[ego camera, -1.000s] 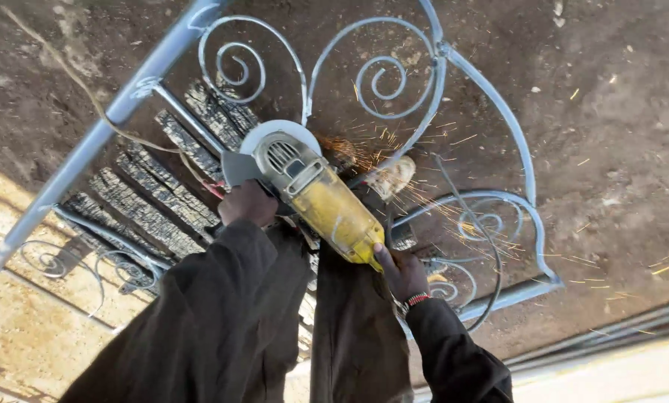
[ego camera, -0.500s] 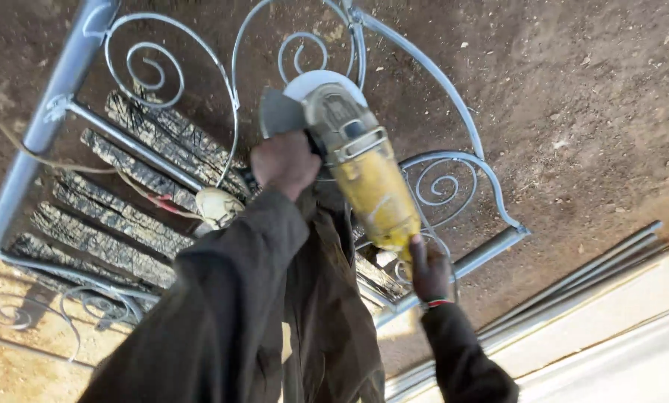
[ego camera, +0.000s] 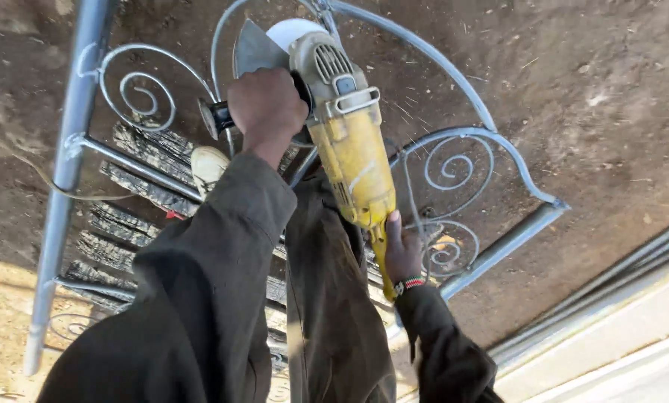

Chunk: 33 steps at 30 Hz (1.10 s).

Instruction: Grinding and smoothing the welds on a decorative metal gate using a handheld angle grinder.

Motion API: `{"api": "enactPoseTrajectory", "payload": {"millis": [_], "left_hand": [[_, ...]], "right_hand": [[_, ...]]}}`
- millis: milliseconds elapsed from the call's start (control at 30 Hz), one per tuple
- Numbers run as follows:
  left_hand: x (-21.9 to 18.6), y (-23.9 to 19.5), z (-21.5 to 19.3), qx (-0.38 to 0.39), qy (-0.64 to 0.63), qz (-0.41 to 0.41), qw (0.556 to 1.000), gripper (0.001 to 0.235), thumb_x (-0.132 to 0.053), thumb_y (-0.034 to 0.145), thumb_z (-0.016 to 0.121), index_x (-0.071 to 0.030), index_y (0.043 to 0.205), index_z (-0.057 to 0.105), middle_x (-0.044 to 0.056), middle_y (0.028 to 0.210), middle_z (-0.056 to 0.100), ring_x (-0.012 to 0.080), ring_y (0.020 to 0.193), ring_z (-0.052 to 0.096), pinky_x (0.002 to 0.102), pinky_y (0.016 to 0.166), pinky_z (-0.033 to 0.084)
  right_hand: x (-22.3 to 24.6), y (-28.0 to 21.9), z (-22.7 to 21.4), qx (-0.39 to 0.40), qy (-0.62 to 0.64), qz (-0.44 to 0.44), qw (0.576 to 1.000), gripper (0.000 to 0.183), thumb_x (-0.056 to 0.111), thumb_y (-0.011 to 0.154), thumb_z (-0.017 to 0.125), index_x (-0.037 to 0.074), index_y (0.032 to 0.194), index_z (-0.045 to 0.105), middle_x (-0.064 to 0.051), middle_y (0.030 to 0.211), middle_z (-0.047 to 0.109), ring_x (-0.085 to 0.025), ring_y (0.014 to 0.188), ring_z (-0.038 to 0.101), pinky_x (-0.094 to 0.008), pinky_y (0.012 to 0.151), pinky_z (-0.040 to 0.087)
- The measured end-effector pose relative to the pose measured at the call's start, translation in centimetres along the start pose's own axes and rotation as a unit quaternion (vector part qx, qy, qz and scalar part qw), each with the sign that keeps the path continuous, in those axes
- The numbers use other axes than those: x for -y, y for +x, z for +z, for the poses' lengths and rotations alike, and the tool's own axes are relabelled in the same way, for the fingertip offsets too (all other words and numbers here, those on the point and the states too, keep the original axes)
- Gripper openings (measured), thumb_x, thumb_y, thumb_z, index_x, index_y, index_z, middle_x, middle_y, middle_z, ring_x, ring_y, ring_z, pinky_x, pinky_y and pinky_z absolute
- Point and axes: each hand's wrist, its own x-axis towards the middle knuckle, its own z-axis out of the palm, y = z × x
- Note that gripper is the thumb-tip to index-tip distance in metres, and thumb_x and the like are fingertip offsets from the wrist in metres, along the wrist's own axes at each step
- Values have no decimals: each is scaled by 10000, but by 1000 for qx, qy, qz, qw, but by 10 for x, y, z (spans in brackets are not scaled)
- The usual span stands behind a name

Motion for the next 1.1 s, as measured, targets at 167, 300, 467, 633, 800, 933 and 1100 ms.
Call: {"api": "enactPoseTrajectory", "payload": {"millis": [167,300,467,633,800,933,1100], "left_hand": [[-2,-6,-3,0,49,2,999,298,-362,998,644,-239,741,734,-35,678,683,174,673,669,340,600,471],[-3,0,-18,-3,72,0,997,496,-516,1112,566,-227,713,626,-52,580,493,108,542,465,296,594,400],[12,33,-15,-66,38,-33,997,406,-467,988,708,-191,691,672,-26,581,564,129,531,526,297,506,362],[16,45,-19,-99,28,-50,993,361,-514,948,741,-185,798,743,-11,663,687,157,597,632,322,550,439],[22,32,1,-70,-4,-42,997,402,-570,941,766,-182,842,732,-36,663,659,112,579,578,275,558,414],[18,13,6,-49,4,-20,999,422,-614,952,728,-201,873,758,-6,736,712,139,646,645,298,580,456],[33,42,25,-56,-21,-55,997,339,-515,929,761,-181,881,731,-5,714,693,140,595,614,291,542,424]], "right_hand": [[-23,-11,34,3,74,-40,996,632,634,1027,389,193,582,305,31,525,282,-122,505,268,-365,517,173],[-9,11,44,0,71,-87,994,624,656,1019,339,189,609,289,11,535,264,-130,537,244,-377,558,148],[9,63,43,1,32,-74,997,644,677,1003,374,217,553,338,45,479,304,-112,419,234,-350,436,158],[42,65,36,31,53,-119,991,651,693,992,337,199,624,548,65,493,349,-89,424,263,-320,432,159],[21,46,34,5,17,-87,996,631,772,939,301,246,600,378,63,521,342,-89,428,270,-320,419,203],[-2,36,28,3,26,-63,998,640,728,966,373,239,557,313,55,498,268,-113,454,207,-339,494,156],[8,64,40,-17,-1,-84,996,689,775,919,358,203,543,430,41,452,393,-98,356,311,-330,345,235]]}}
